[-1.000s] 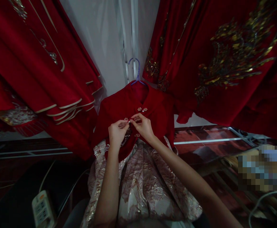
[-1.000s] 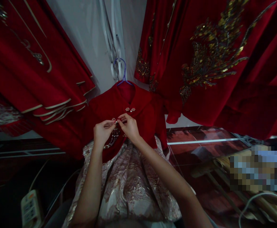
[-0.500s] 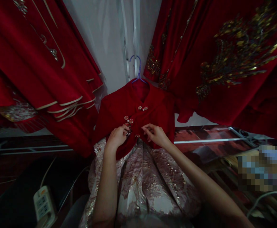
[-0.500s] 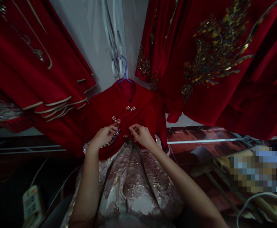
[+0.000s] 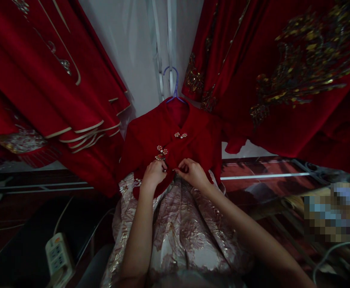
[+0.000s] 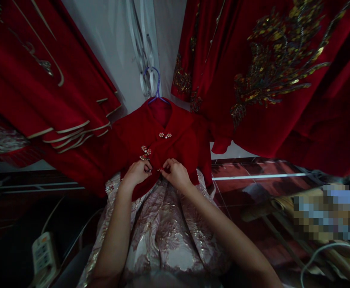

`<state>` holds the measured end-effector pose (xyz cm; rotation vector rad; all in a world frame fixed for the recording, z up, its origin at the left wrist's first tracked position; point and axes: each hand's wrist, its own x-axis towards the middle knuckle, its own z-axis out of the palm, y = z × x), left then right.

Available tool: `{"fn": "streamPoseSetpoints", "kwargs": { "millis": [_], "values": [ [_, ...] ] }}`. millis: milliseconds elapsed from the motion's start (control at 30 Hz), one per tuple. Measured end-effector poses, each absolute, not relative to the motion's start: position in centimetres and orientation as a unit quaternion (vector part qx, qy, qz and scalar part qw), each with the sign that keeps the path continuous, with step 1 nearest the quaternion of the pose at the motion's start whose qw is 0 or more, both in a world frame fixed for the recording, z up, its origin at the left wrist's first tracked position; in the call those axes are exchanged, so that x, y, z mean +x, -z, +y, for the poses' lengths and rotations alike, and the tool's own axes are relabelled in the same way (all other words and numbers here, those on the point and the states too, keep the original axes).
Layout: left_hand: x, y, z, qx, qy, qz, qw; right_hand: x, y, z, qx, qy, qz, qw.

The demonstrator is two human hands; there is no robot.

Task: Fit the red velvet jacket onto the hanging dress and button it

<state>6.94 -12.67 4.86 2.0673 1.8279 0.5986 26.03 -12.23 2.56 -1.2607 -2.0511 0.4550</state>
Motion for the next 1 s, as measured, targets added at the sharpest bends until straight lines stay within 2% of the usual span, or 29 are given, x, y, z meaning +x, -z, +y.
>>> {"fn": "streamPoseSetpoints", "kwargs": {
  "millis": [267, 567, 833, 1000],
  "values": [
    [7.4, -5.0, -12.7, 0.737, -0.134, 0.639, 0.173, 26.8, -3.5, -11.7, -0.456, -0.286, -0.753, 0.378],
    [7.8, -4.3, -12.0, 0.728, -0.171, 0.617, 0.247, 27.0, -3.5, -11.2, -0.422, -0.330, -0.746, 0.397],
    [9.0, -5.1, -13.0, 0.717, -0.137, 0.669, 0.142, 27.0, -3.1, -11.0, -0.416, -0.325, -0.749, 0.401],
    [8.4, -4.7, -12.7, 0.731, -0.135, 0.644, 0.180, 27.0, -2.9, -10.9, -0.413, -0.331, -0.746, 0.403]
  ]
}}
